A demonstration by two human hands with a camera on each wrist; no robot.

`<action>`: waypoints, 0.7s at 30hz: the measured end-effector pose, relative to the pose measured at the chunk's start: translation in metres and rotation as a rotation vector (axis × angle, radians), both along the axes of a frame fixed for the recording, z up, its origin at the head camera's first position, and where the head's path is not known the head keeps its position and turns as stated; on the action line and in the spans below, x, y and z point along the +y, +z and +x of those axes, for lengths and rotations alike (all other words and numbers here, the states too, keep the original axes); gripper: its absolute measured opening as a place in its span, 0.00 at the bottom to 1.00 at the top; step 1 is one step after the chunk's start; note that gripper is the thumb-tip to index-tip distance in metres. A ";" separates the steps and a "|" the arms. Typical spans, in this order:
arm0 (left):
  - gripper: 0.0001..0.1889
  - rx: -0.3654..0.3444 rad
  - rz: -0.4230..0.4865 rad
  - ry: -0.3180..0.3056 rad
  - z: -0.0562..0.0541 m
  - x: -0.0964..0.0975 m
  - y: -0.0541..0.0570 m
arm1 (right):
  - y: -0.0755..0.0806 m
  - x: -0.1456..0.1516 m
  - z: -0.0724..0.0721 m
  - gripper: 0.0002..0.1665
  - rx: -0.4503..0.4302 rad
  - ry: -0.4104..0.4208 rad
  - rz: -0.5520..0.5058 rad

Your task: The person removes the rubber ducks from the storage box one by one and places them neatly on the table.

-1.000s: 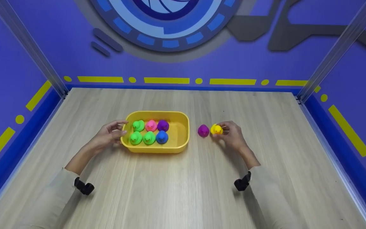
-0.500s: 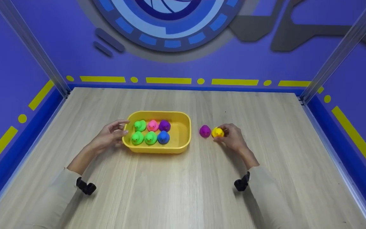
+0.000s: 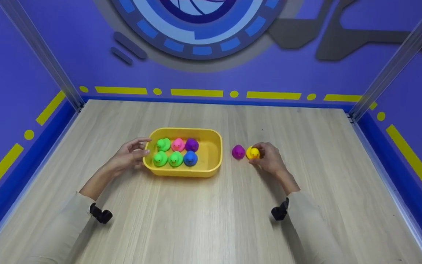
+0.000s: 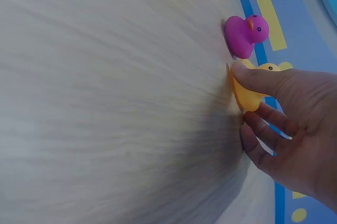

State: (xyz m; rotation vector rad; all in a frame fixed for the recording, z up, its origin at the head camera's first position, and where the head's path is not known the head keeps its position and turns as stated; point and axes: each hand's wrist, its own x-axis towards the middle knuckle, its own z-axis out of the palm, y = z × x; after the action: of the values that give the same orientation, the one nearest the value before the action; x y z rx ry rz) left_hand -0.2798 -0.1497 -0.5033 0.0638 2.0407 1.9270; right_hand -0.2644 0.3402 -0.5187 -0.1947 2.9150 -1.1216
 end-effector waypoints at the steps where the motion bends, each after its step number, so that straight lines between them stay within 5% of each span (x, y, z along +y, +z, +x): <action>1: 0.28 0.001 0.002 -0.002 0.000 0.000 0.000 | 0.000 0.000 0.000 0.28 0.006 0.000 0.000; 10: 0.28 0.020 -0.009 -0.012 -0.002 0.004 -0.001 | 0.002 0.000 0.003 0.28 0.065 0.009 0.028; 21: 0.28 0.013 -0.024 0.001 0.000 0.001 0.002 | 0.012 0.016 0.018 0.34 0.039 0.034 -0.013</action>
State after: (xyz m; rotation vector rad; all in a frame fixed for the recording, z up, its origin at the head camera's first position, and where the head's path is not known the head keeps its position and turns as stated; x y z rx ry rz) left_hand -0.2798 -0.1488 -0.5014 0.0704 2.0722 1.9071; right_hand -0.2467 0.3564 -0.5069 -0.2676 2.9270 -1.1456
